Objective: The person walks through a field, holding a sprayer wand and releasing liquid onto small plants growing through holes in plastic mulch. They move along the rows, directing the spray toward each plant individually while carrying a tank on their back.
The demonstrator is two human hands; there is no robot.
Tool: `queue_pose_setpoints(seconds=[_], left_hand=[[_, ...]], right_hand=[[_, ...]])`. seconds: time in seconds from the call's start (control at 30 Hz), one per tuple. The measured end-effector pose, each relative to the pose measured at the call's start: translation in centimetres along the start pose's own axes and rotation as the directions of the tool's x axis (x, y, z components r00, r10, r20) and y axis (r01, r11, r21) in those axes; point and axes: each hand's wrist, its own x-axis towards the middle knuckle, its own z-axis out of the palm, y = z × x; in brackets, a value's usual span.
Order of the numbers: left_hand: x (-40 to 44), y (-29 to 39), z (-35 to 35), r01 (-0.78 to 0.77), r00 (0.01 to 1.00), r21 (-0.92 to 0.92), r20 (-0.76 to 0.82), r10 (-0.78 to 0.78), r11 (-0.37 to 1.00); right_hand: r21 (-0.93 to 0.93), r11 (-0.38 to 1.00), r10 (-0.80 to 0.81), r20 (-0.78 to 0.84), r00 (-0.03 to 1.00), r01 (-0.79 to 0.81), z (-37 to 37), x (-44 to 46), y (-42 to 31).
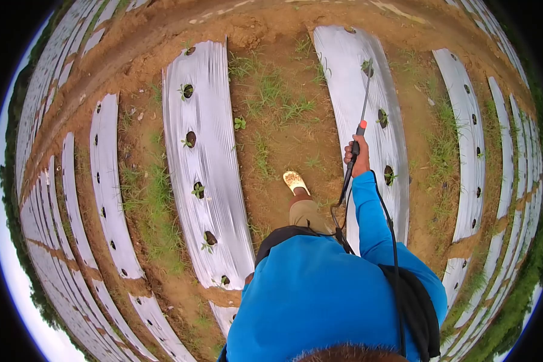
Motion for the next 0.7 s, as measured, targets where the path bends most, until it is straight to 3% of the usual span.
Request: queue_pose_setpoints(seconds=[0.03, 0.07, 0.1, 0.13, 0.17, 0.3, 0.37, 0.43, 0.53, 0.57, 0.7], left_hand=[[1.5, 0.3, -0.9, -0.133, 0.989, 0.053, -0.064, 0.136, 0.990], [4.5, 10.7, -7.5, 0.412, 0.911, -0.301, 0.153, -0.382, 0.860], [7.0, 15.7, -10.6, 0.563, 0.822, -0.478, 0.236, -0.519, 0.675], [10.0, 18.5, -12.9, 0.691, 0.650, -0.629, 0.328, -0.685, 0.355], [11.6, 21.6, -15.3, 0.624, 0.723, -0.638, 0.253, -0.643, 0.451], [13.7, 26.6, -20.9, 0.485, 0.839, -0.612, 0.124, -0.530, 0.624], [11.9, 27.4, -21.5, 0.518, 0.833, -0.566, 0.164, -0.528, 0.641], [8.2, 26.9, -20.6, 0.625, 0.777, -0.499, 0.327, -0.538, 0.600], [1.5, 26.4, -18.9, 0.394, 0.908, -0.520, 0.346, -0.235, 0.758], [0.2, 26.4, -18.9, 0.440, 0.887, -0.492, 0.368, -0.278, 0.752], [-4.8, 26.4, -18.5, 0.635, 0.767, -0.412, 0.437, -0.470, 0.654]], right_hand=[[-0.030, 0.999, -0.023, -0.022, 0.999, 0.023, 1.2, 1.5, -0.3], [-0.032, 0.999, -0.012, -0.061, 0.998, 0.010, 2.6, 2.8, -0.8], [-0.026, 1.000, -0.002, -0.071, 0.997, 0.000, 3.7, 3.8, -1.1], [-0.023, 1.000, -0.018, -0.055, 0.998, 0.017, 5.2, 4.1, -2.1], [-0.023, 0.999, -0.035, -0.036, 0.999, 0.035, 6.3, 4.9, -2.8], [0.046, 0.999, 0.013, 0.052, 0.999, -0.016, 8.5, 10.3, -5.1], [0.017, 0.998, -0.060, 0.067, 0.996, 0.059, 10.3, 11.8, -6.8], [0.049, 0.998, -0.047, 0.093, 0.995, 0.043, 11.7, 13.5, -8.2], [0.092, 0.992, -0.092, 0.077, 0.993, 0.085, 14.3, 16.2, -8.5], [0.089, 0.985, -0.149, 0.048, 0.988, 0.144, 15.4, 16.7, -8.5], [0.147, 0.984, -0.110, 0.031, 0.993, 0.104, 18.8, 18.7, -10.2]])
